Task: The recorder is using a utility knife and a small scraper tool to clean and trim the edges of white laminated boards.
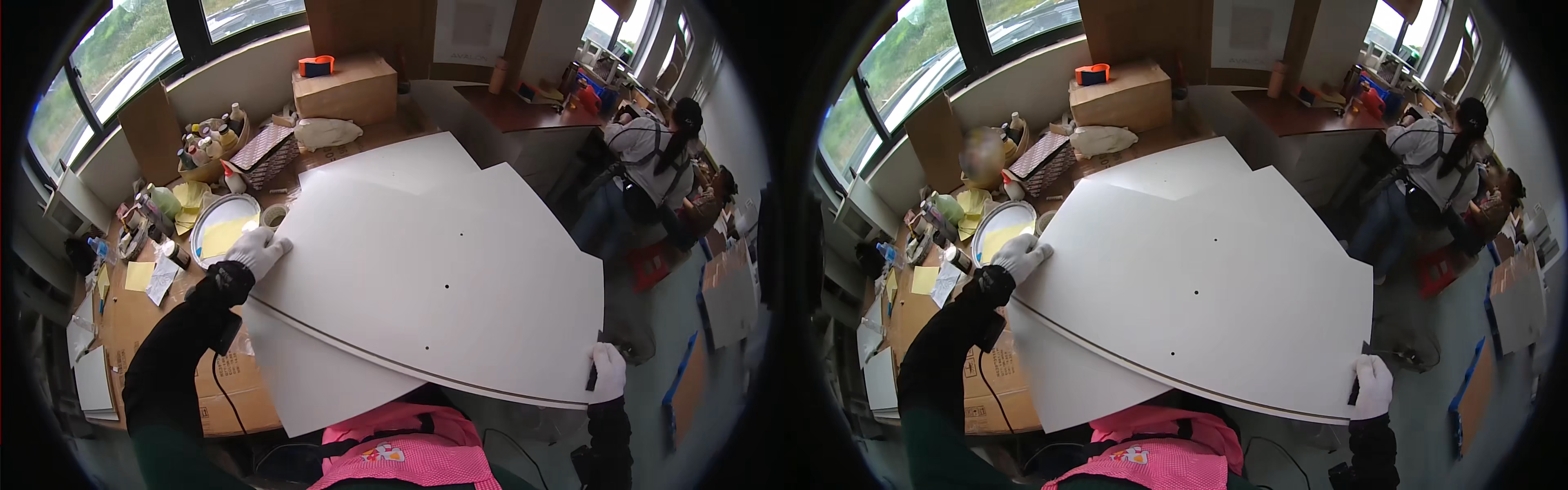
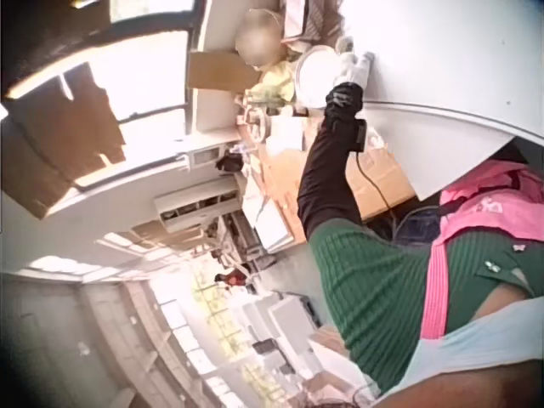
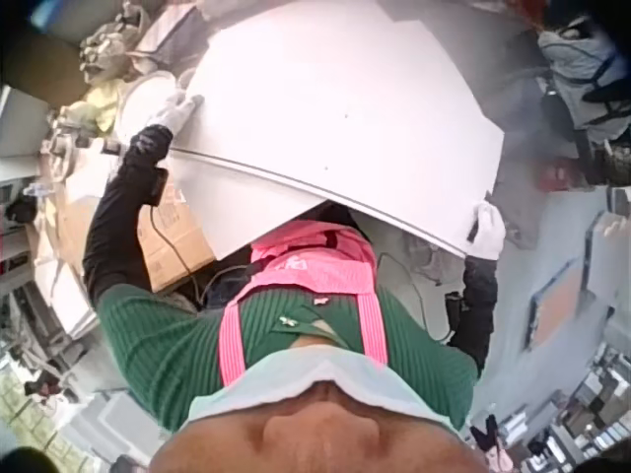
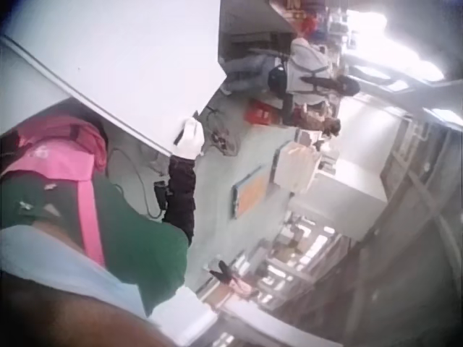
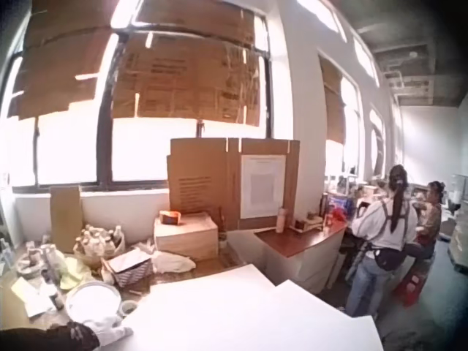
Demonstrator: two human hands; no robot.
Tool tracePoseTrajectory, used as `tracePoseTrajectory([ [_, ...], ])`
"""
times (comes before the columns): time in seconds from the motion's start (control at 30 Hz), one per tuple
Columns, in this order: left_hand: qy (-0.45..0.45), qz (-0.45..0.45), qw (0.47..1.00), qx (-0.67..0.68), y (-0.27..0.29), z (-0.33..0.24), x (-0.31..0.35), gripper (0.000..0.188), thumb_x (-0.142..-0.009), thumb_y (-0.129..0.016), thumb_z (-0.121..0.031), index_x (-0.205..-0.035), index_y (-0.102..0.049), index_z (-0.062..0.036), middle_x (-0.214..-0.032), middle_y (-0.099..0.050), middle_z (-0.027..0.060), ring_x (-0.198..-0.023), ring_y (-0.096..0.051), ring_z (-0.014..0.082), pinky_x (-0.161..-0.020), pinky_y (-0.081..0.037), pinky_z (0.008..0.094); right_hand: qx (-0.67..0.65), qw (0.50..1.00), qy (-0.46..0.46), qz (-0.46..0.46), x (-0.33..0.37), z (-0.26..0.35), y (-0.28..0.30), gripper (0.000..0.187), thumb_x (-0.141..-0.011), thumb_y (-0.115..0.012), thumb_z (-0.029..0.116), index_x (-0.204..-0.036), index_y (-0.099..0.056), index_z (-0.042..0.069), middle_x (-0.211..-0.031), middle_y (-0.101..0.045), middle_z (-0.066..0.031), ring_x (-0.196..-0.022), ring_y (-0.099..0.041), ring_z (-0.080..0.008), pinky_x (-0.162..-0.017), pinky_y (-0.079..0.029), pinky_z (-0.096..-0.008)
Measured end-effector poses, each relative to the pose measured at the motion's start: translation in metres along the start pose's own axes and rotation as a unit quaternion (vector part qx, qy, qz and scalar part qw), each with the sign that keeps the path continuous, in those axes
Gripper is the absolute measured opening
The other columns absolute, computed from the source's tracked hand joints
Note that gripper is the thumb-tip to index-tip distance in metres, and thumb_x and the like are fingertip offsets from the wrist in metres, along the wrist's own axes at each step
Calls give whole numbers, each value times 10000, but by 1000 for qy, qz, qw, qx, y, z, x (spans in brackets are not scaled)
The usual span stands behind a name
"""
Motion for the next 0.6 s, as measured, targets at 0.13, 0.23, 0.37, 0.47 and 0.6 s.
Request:
tracePoseTrajectory([
  [0.13,127,-25,990,49,7,29,-11,492,-900,-616,-448,-961,-686,35,-858,-693,174,-783,-660,254,-750,-499,380,-39,992,39,110,-108,92,-5,273,-991,-493,230,-797,-568,54,-694,-469,76,-639,-397,-18,-573,-316,-206],
  [0.23,172,3,971,163,42,5,-35,463,-930,-586,-429,-991,-699,16,-849,-701,151,-745,-668,215,-737,-505,328,98,958,176,206,-242,157,-17,245,-961,-499,199,-787,-565,39,-704,-505,30,-679,-462,-68,-623,-362,-251],
  [0.37,44,28,997,-63,85,-16,-111,452,-988,-457,-412,-1025,-686,-25,-910,-706,150,-799,-679,258,-778,-513,344,191,871,307,332,-459,233,-88,307,-957,-533,244,-773,-619,13,-708,-568,-23,-702,-513,-104,-651,-386,-280],
  [0.47,26,85,963,-254,78,-19,-161,460,-997,-402,-402,-1082,-666,-35,-955,-687,198,-894,-666,346,-826,-510,406,129,885,257,367,-554,245,-201,343,-933,-612,318,-732,-660,45,-655,-556,33,-610,-472,-86,-610,-369,-286],
  [0.6,24,67,939,-337,17,35,-210,467,-999,-394,-378,-1053,-681,-14,-974,-688,205,-962,-666,354,-869,-504,427,88,877,228,415,-612,188,-316,314,-920,-580,269,-658,-570,97,-623,-494,64,-576,-416,-56,-556,-302,-268],
])
Point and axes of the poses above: each hand's wrist, its own x-axis away from the middle knuckle, its own y-axis out of the back of the hand, z = x × y, the point moved 3 cm from there along -x, towards the middle knuckle
